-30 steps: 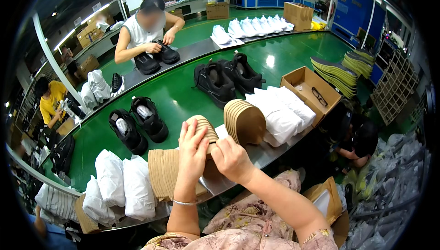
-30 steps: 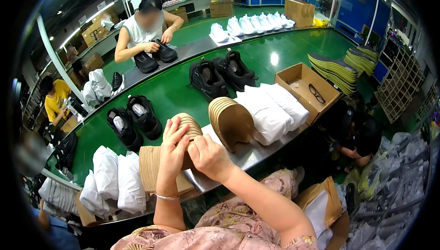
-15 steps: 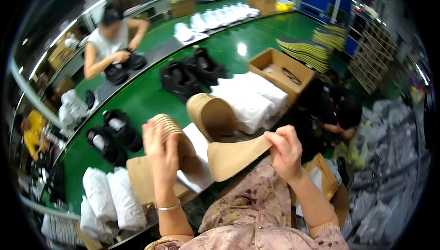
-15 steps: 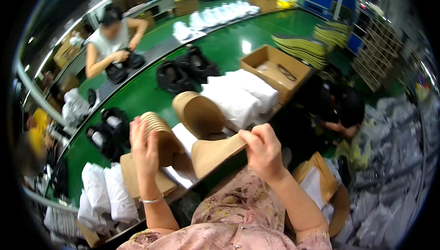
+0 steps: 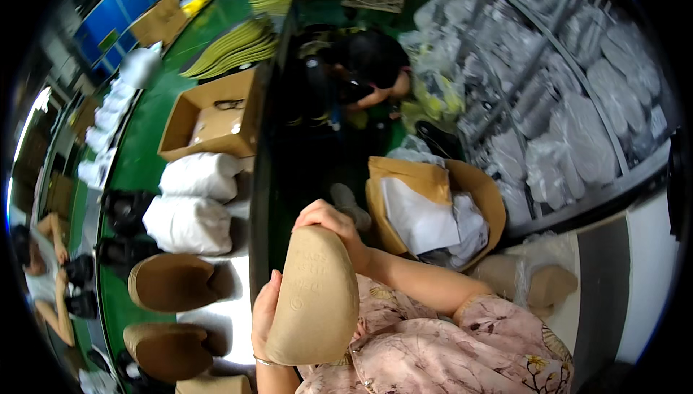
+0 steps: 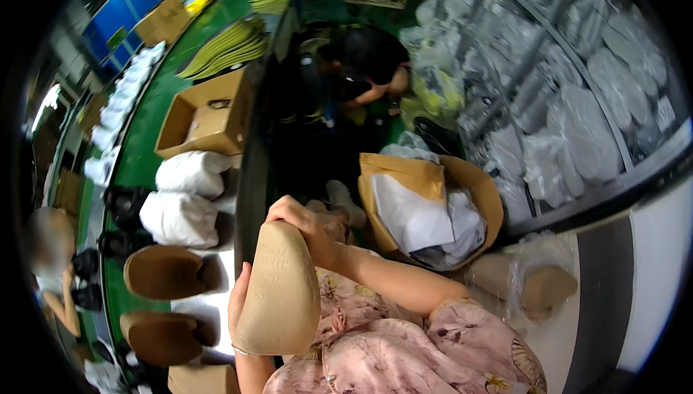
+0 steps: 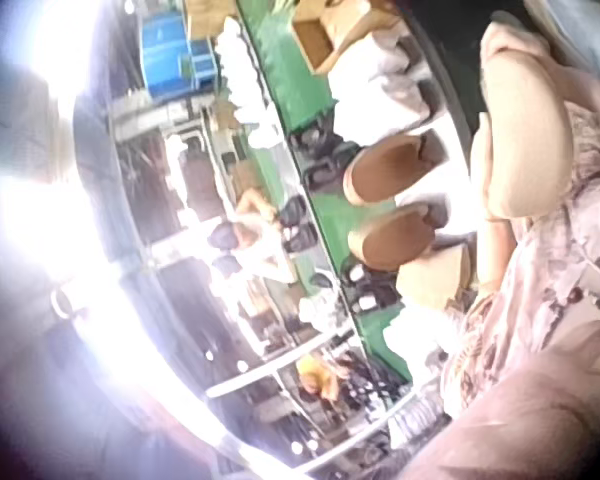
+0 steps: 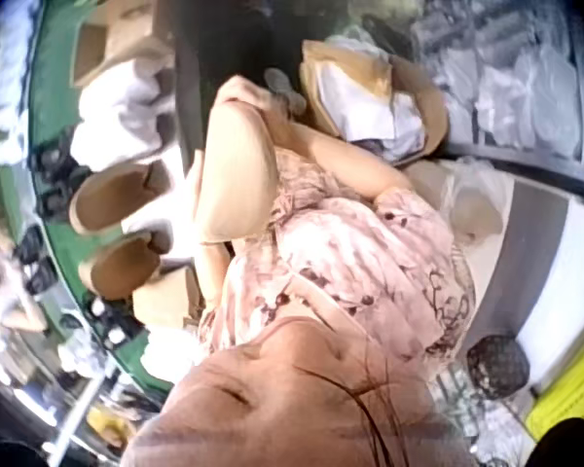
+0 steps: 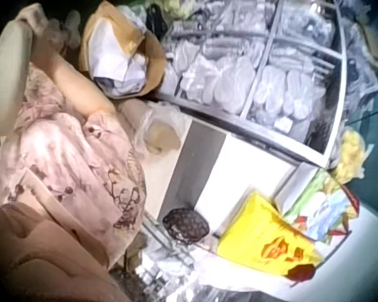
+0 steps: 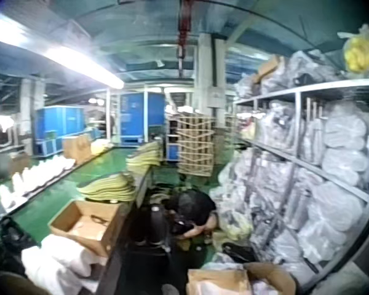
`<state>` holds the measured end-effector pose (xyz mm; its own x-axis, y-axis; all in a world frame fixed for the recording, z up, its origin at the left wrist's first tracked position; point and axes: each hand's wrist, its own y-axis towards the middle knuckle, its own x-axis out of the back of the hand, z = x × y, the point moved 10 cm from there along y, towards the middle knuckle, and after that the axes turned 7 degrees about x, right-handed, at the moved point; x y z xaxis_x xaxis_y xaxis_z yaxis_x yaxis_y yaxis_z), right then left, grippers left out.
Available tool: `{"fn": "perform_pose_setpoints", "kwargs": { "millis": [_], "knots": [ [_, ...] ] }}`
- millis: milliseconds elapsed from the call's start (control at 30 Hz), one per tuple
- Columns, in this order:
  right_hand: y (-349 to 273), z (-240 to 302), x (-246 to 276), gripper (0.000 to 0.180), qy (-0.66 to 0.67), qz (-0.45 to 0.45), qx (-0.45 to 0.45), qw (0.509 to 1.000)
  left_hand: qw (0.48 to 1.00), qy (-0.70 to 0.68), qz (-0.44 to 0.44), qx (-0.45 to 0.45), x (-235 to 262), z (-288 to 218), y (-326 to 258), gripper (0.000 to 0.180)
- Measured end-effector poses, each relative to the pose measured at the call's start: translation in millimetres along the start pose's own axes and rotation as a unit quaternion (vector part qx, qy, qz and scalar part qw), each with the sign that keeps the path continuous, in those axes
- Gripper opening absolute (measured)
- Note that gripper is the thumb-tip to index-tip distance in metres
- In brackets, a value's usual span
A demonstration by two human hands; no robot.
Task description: The person picks up tan shoe heel components and wraps them individually in white tissue paper by hand before setting them onto the green workbench.
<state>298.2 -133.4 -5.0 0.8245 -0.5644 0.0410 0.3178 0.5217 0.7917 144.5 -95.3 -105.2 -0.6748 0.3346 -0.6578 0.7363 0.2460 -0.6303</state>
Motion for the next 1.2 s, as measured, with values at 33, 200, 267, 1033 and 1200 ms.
{"fn": "perform_pose_setpoints", "kwargs": {
  "millis": [33,200,267,1033,1200],
  "knots": [
    [-11.5,-13.0,2.3,0.019,-0.029,0.003,-0.026,0.999,1.0,-0.011,-0.025,0.003,-10.8,6.7,2.9,0.041],
    [-67.5,-71.0,42.0,0.021,-0.099,-0.018,-0.22,0.97,0.992,0.094,-0.035,-0.079,13.1,1.2,47.9,0.037],
    [-100.3,-91.4,77.6,0.018,-0.255,-0.01,-0.226,0.94,0.989,0.097,-0.054,-0.094,23.5,-7.2,56.1,0.036],
    [-388.0,-298.3,237.7,0.035,-0.265,-0.405,-0.592,0.644,0.993,0.025,-0.114,-0.008,37.5,17.6,127.8,0.039],
    [-370.3,-289.5,249.3,0.026,-0.334,-0.253,-0.632,0.651,0.993,0.063,-0.1,-0.015,29.6,11.2,128.6,0.037]
  ]
}}
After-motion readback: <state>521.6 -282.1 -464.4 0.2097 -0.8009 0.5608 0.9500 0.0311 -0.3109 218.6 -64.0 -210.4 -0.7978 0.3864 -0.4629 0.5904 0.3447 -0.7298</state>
